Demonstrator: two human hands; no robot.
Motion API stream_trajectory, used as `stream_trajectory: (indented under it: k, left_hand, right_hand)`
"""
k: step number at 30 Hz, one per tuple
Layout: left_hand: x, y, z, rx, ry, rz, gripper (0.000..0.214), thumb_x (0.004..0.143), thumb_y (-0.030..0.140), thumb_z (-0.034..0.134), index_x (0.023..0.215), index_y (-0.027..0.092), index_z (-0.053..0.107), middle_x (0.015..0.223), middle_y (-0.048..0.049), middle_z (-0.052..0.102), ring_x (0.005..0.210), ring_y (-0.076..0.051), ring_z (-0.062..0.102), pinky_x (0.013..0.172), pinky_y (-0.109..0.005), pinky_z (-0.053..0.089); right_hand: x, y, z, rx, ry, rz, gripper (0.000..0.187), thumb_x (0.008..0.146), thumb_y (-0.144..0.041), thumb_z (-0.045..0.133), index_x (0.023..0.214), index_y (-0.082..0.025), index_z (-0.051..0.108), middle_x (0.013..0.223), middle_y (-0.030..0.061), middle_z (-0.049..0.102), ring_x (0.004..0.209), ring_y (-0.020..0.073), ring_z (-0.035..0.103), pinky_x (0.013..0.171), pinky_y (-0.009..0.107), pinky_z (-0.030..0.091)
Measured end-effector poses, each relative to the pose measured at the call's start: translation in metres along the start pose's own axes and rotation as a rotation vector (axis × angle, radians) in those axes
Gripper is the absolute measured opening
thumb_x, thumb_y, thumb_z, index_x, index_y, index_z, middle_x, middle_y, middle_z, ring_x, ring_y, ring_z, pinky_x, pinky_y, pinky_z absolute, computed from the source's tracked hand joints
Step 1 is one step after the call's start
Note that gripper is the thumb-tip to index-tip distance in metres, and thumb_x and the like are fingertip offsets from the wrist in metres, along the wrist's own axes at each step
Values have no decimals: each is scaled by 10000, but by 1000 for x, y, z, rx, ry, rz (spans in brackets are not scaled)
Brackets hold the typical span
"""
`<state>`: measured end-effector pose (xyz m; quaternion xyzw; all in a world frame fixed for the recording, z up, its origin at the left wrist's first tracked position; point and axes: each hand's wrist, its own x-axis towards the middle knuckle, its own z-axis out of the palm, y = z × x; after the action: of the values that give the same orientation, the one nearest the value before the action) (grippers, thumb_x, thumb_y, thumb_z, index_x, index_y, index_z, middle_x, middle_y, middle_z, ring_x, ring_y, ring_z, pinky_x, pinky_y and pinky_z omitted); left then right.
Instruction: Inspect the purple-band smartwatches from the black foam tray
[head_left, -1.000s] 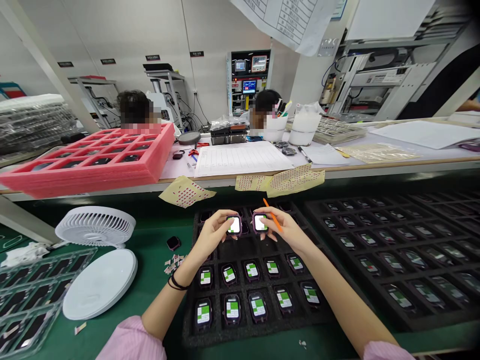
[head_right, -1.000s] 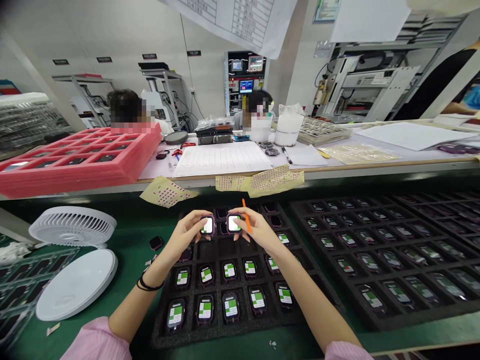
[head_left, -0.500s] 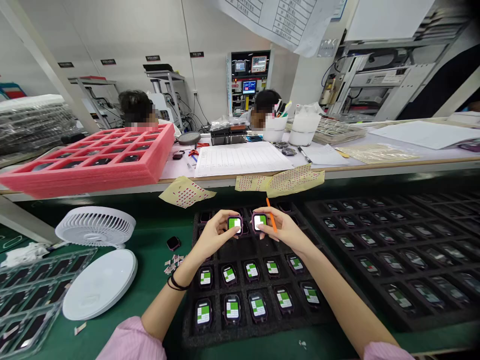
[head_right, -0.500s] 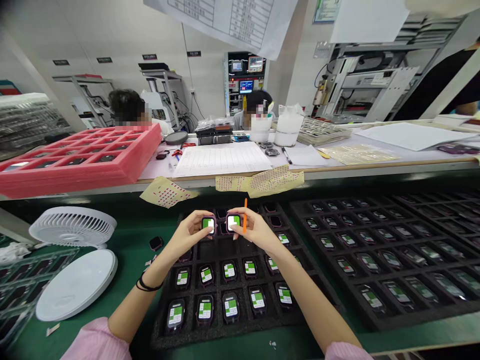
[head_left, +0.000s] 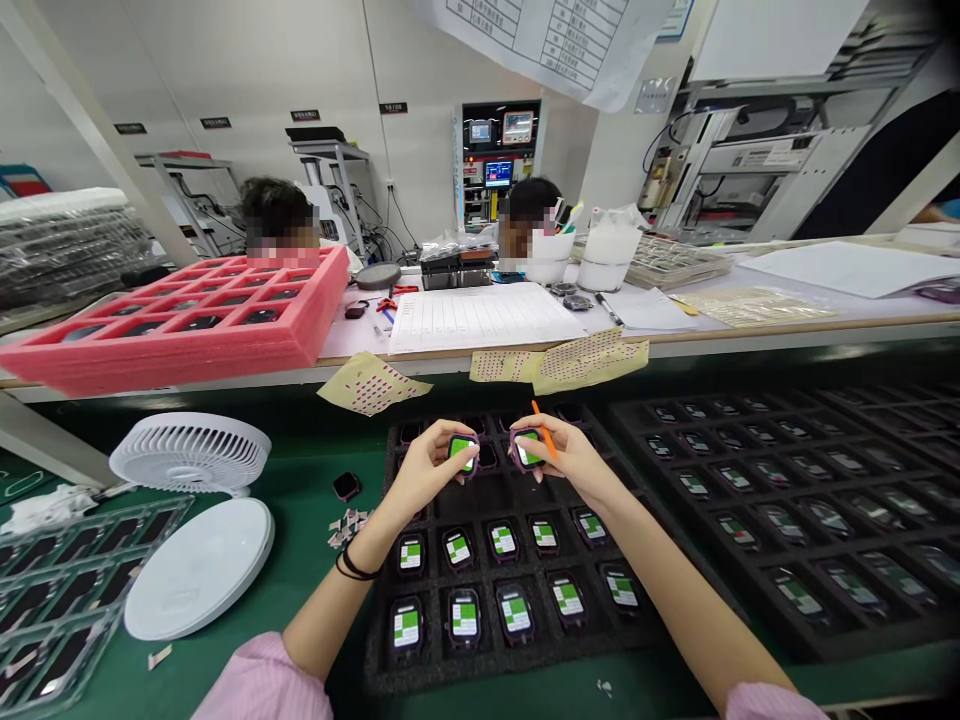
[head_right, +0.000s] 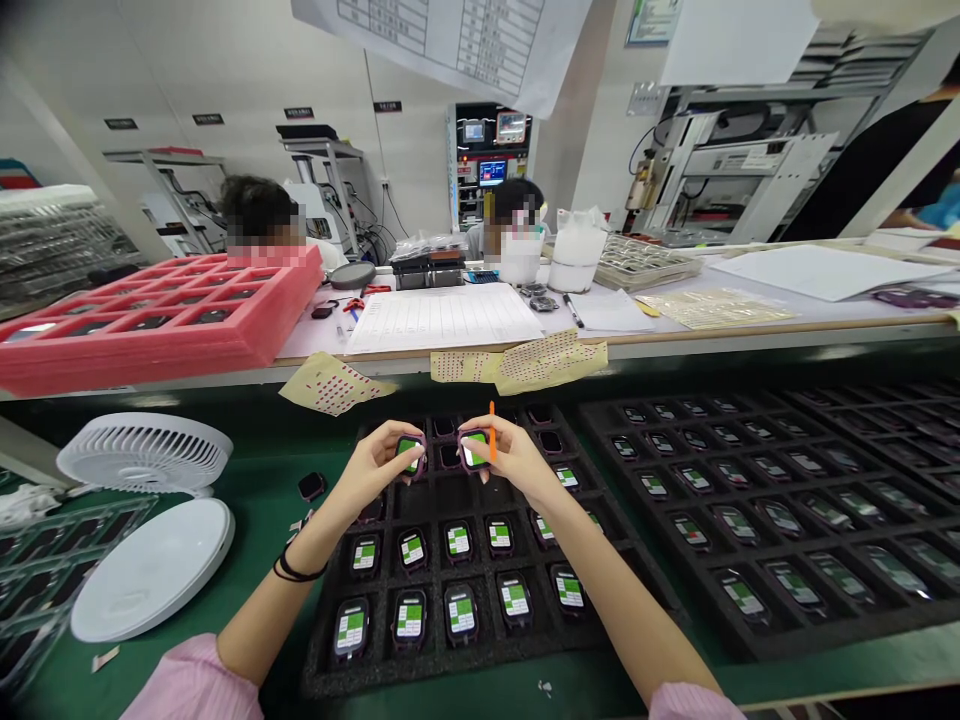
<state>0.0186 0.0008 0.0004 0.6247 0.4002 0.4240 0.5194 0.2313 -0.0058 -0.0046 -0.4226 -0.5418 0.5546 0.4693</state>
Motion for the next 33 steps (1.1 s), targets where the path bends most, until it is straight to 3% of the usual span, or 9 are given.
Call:
stream_trajectory:
  k: [3, 9, 14, 18, 24, 30, 33]
  left_hand:
    - [0, 0, 1, -13, 24, -26, 373, 737, 482, 665, 882, 148, 582, 744, -3, 568, 606, -104, 537, 445, -187, 469]
    - [1, -2, 2, -39, 16, -78, 404, 739, 533, 648, 837, 149, 570, 657, 21, 544, 509, -87, 513, 395, -184, 424]
    - [1, 1, 0, -39, -87, -51, 426, 797, 474, 609, 1088, 165, 571, 874, -48, 618, 606, -116, 606, 398, -169, 334]
    - [0, 0, -3, -52, -161, -21, 483, 813, 382, 615, 1237, 193, 481, 1050, -90, 594, 772, -161, 642, 462, -181, 379]
    - [0, -3, -5, -42, -186, -9, 484, 827, 342, 605, 1261, 192, 453, 1087, -103, 580, 815, -168, 630, 503, -192, 399]
    - [1, 0, -5, -30, -166, 7, 435, 864, 419, 531, 1233, 192, 490, 1052, -82, 597, 693, -119, 602, 488, -198, 405]
    - [0, 1, -5, -8, -154, -2, 418, 878, 424, 505, 1230, 198, 494, 1070, -76, 591, 695, -111, 606, 494, -193, 407]
  right_hand:
    - [0, 0, -1, 7, -73, -13, 330, 764, -416, 676, 1008, -201, 625, 761, 5, 601, 502, 97, 585, 348, 175, 283]
    - [3, 7, -2, 15, -82, -50, 366, 745, -399, 694, 1045, -206, 614, 847, 32, 620, 519, 112, 616, 334, 173, 264]
    - [3, 5, -5, -16, -85, -39, 354, 786, -419, 659, 1066, -207, 616, 817, 25, 611, 542, 117, 619, 348, 182, 288]
    - [3, 6, -6, -16, -22, -36, 356, 752, -411, 699, 1033, -204, 628, 730, -8, 585, 481, 96, 579, 354, 188, 298]
    - [5, 6, -3, 18, 22, -66, 338, 764, -449, 671, 979, -190, 638, 727, 0, 601, 447, 86, 572, 338, 180, 245]
    - [3, 1, -1, 19, 129, -30, 312, 705, -437, 726, 879, -188, 652, 689, -21, 580, 419, 46, 460, 336, 179, 292]
    - [3, 2, -2, 23, 87, -35, 324, 734, -453, 697, 917, -191, 643, 665, -19, 575, 424, 65, 499, 330, 181, 276]
